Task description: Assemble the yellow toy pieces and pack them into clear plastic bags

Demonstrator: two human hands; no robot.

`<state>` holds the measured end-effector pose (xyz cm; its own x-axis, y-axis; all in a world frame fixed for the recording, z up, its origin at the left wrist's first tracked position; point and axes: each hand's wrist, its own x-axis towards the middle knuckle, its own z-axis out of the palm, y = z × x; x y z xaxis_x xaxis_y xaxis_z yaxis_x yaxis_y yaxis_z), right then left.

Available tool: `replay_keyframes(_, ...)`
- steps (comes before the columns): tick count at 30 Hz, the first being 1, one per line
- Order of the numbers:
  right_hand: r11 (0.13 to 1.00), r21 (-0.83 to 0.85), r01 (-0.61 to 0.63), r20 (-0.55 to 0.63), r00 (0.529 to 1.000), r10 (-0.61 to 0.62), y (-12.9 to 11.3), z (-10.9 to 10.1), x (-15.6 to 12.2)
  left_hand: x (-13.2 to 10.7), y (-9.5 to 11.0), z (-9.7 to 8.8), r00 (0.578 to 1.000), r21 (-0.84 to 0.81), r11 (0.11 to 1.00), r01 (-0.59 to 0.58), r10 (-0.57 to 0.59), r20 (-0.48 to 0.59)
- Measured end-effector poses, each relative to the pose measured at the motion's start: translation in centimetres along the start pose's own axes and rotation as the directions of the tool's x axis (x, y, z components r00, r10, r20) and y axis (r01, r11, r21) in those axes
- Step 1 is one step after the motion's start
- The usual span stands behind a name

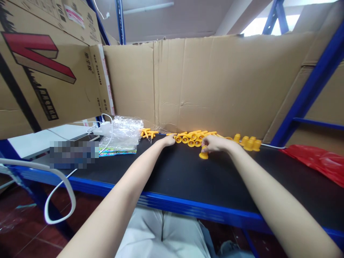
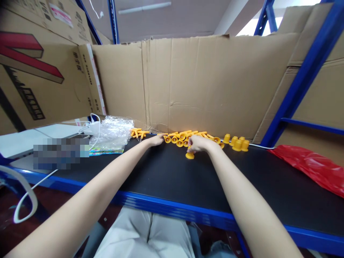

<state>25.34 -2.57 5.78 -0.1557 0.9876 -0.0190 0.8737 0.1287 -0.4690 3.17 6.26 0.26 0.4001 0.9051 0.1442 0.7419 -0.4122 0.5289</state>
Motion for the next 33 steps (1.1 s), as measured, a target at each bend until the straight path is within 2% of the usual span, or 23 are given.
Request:
replay_keyframes(2, 0.993, -0.037, 0.114, -0.034, 0.993, -0.115, -0.1, 1.1, 0.0, 0.7, 0.3, 0.4, 1.0, -0.012, 1.0, 0.009, -0.009, 0.012)
replay_keyframes(4, 0.983, -0.054, 0.177, -0.045, 0.983, -0.18, 0.0, 2.1, 0.0, 1.4, 0.5, 0.7, 0.999, -0.009, 0.999, 0.044, -0.044, 0.011)
replay_keyframes(8, 0.981, -0.021, 0.193, -0.024, 0.981, -0.194, 0.3, 3.4, -0.1, 2.3, 0.7, 1.1, 0.994, 0.003, 0.994, 0.106, -0.105, -0.029)
replay_keyframes(12, 0.978, 0.062, 0.198, -0.007, 0.98, -0.198, 0.2, 4.1, -0.2, 2.4, 1.0, 1.7, 0.991, 0.023, 0.993, 0.119, -0.117, -0.056)
replay_keyframes(16, 0.979, -0.055, 0.197, -0.067, 0.977, -0.2, -0.1, 4.6, -0.2, 2.2, 0.6, 1.1, 0.99, 0.086, 0.991, 0.098, -0.089, -0.108)
replay_keyframes(21, 0.917, -0.375, 0.135, -0.227, 0.946, -0.232, -0.7, 4.4, -0.4, 1.0, -2.3, -2.8, 0.97, 0.248, 0.956, 0.156, -0.1, -0.224)
replay_keyframes(25, 0.882, -0.451, 0.136, -0.276, 0.919, -0.283, -1.1, 4.2, -0.7, -0.8, -5.7, -5.8, 0.964, 0.383, 0.899, 0.213, -0.13, -0.231)
replay_keyframes(29, 0.871, -0.461, 0.17, -0.228, 0.926, -0.302, -1.3, 4.2, -1.0, -2.4, -8.4, -6.5, 0.976, 0.479, 0.853, 0.206, -0.141, -0.169)
replay_keyframes(33, 0.874, -0.458, 0.164, -0.19, 0.942, -0.276, -1.5, 4.3, -1.2, -2.9, -9.6, -6.2, 0.984, 0.624, 0.761, 0.177, -0.13, -0.121)
